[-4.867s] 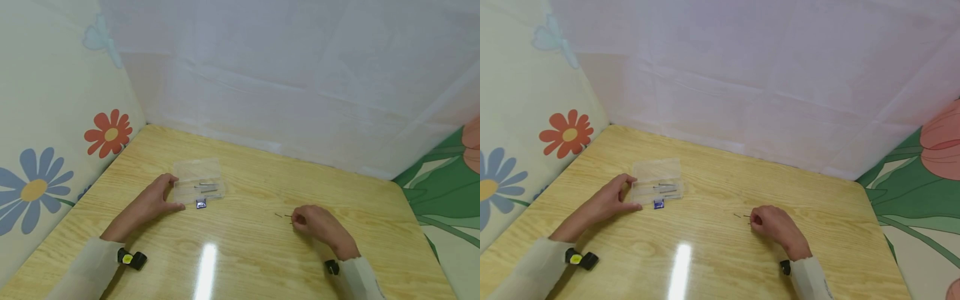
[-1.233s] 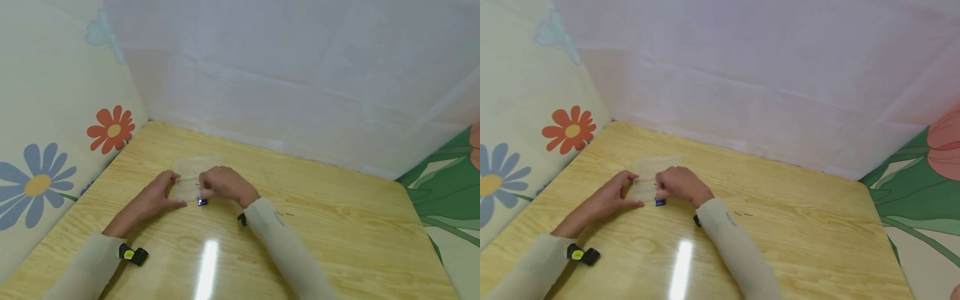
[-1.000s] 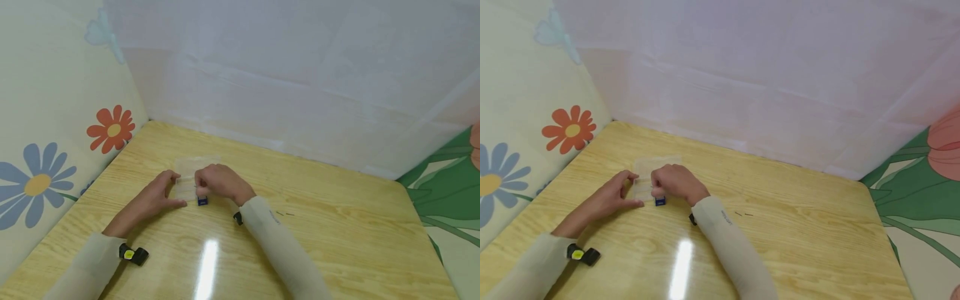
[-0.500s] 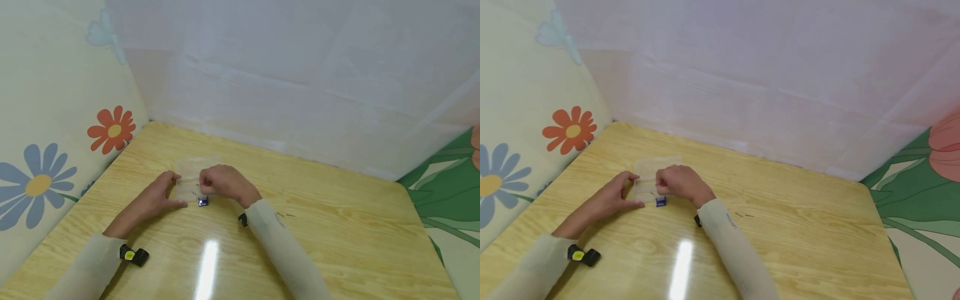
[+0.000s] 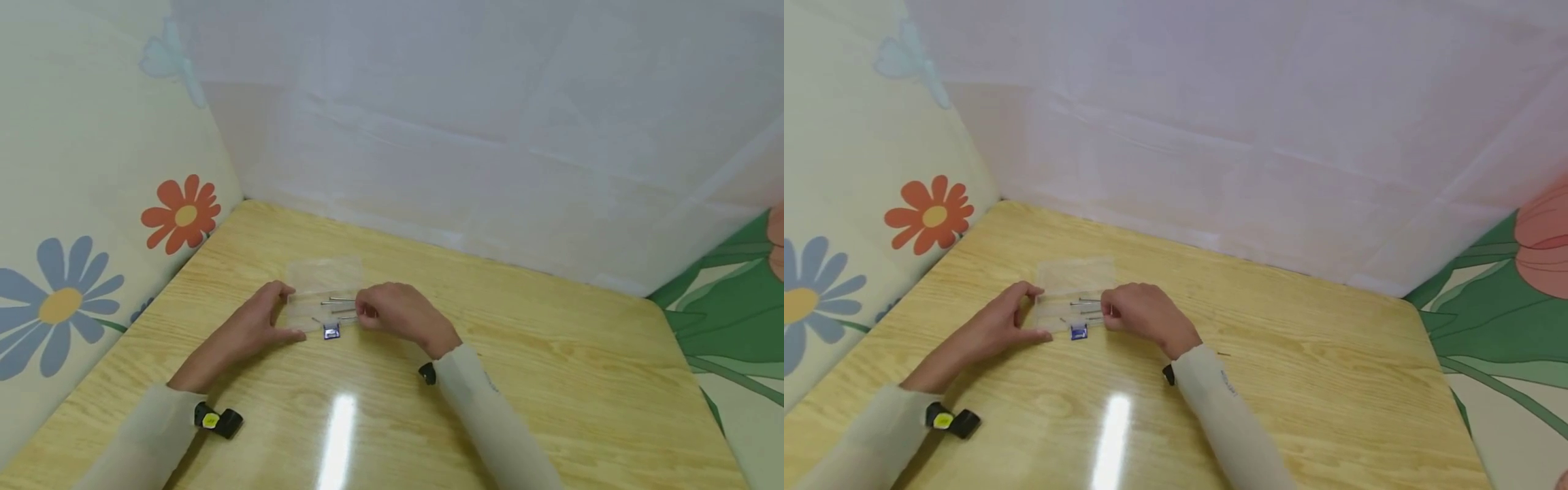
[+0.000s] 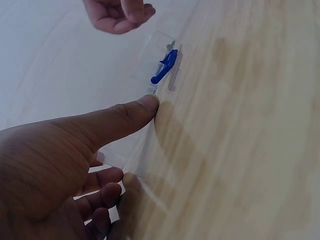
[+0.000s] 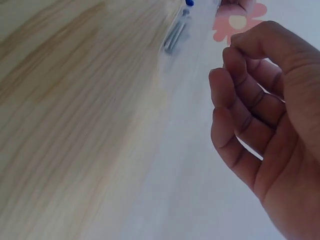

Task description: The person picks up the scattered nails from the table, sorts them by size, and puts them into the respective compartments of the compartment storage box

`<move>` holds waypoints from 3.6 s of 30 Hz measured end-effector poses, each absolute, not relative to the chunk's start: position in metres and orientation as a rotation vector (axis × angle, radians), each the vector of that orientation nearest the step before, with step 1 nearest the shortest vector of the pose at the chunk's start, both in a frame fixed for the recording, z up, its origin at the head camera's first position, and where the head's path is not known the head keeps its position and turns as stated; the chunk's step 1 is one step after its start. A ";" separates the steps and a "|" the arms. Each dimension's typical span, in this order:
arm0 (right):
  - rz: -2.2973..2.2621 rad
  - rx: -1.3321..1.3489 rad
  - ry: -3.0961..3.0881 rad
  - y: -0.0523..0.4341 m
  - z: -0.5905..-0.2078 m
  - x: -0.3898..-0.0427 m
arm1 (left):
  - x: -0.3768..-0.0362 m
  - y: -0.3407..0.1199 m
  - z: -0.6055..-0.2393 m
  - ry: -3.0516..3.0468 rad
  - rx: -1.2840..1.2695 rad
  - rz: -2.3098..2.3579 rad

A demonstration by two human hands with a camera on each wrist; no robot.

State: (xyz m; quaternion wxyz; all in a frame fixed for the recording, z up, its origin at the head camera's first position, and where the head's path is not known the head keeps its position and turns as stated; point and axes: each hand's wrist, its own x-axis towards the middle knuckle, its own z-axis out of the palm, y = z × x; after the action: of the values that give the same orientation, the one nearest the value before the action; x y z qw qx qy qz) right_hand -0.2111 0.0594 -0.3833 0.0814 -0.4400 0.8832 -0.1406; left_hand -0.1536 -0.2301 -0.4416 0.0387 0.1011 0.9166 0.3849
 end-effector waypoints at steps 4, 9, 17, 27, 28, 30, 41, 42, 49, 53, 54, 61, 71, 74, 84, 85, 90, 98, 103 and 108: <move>-0.478 -1.234 2.644 0.078 -0.382 -0.206 | -0.155 -0.229 -0.441 2.811 0.317 1.171; -0.504 -1.170 2.662 0.098 -0.383 -0.199 | -0.155 -0.228 -0.440 2.820 0.307 1.158; -0.505 -1.131 2.733 0.130 -0.386 -0.192 | -0.153 -0.228 -0.441 2.829 0.299 1.161; -0.476 -1.041 2.833 0.172 -0.392 -0.186 | -0.153 -0.227 -0.440 2.832 0.292 1.154; -0.468 -1.028 2.838 0.177 -0.393 -0.185 | -0.153 -0.227 -0.440 2.832 0.290 1.155; -0.453 -0.993 2.844 0.185 -0.395 -0.184 | -0.152 -0.227 -0.440 2.832 0.290 1.157; -0.419 -0.873 2.910 0.226 -0.400 -0.176 | -0.153 -0.227 -0.440 2.832 0.279 1.146; -0.415 -0.861 2.911 0.228 -0.400 -0.175 | -0.153 -0.227 -0.440 2.830 0.275 1.144; -0.394 -0.846 2.857 0.237 -0.400 -0.171 | -0.154 -0.226 -0.439 2.818 0.266 1.147; -0.382 -0.848 2.858 0.239 -0.403 -0.170 | -0.154 -0.226 -0.439 2.824 0.275 1.151; -0.382 -0.849 2.858 0.240 -0.403 -0.170 | -0.154 -0.226 -0.439 2.823 0.278 1.156; -0.385 -0.844 2.856 0.241 -0.406 -0.169 | -0.153 -0.228 -0.440 2.808 0.288 1.168; -0.336 -0.882 2.899 0.240 -0.407 -0.169 | -0.155 -0.226 -0.439 2.820 0.322 1.159; -0.309 -0.897 2.900 0.239 -0.408 -0.169 | -0.155 -0.226 -0.438 2.818 0.323 1.158; -0.306 -0.977 2.894 0.240 -0.410 -0.170 | -0.155 -0.227 -0.439 2.819 0.325 1.155; -0.313 -0.982 2.890 0.240 -0.410 -0.170 | -0.155 -0.227 -0.439 2.819 0.323 1.154; -0.340 -1.000 2.875 0.241 -0.412 -0.170 | -0.154 -0.228 -0.440 2.817 0.313 1.158; -0.378 -1.040 2.881 0.241 -0.413 -0.171 | -0.153 -0.228 -0.440 2.807 0.310 1.193; -0.395 -1.055 2.871 0.241 -0.415 -0.171 | -0.152 -0.228 -0.440 2.806 0.304 1.196; -0.396 -1.065 2.869 0.242 -0.415 -0.171 | -0.152 -0.228 -0.440 2.802 0.305 1.197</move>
State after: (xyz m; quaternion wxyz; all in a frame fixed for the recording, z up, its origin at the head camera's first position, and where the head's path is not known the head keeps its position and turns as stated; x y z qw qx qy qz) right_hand -0.1714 0.2418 -0.4154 0.0277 -0.3450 0.9294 -0.1283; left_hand -0.1520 -0.2280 -0.4405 0.0397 0.0997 0.9143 0.3905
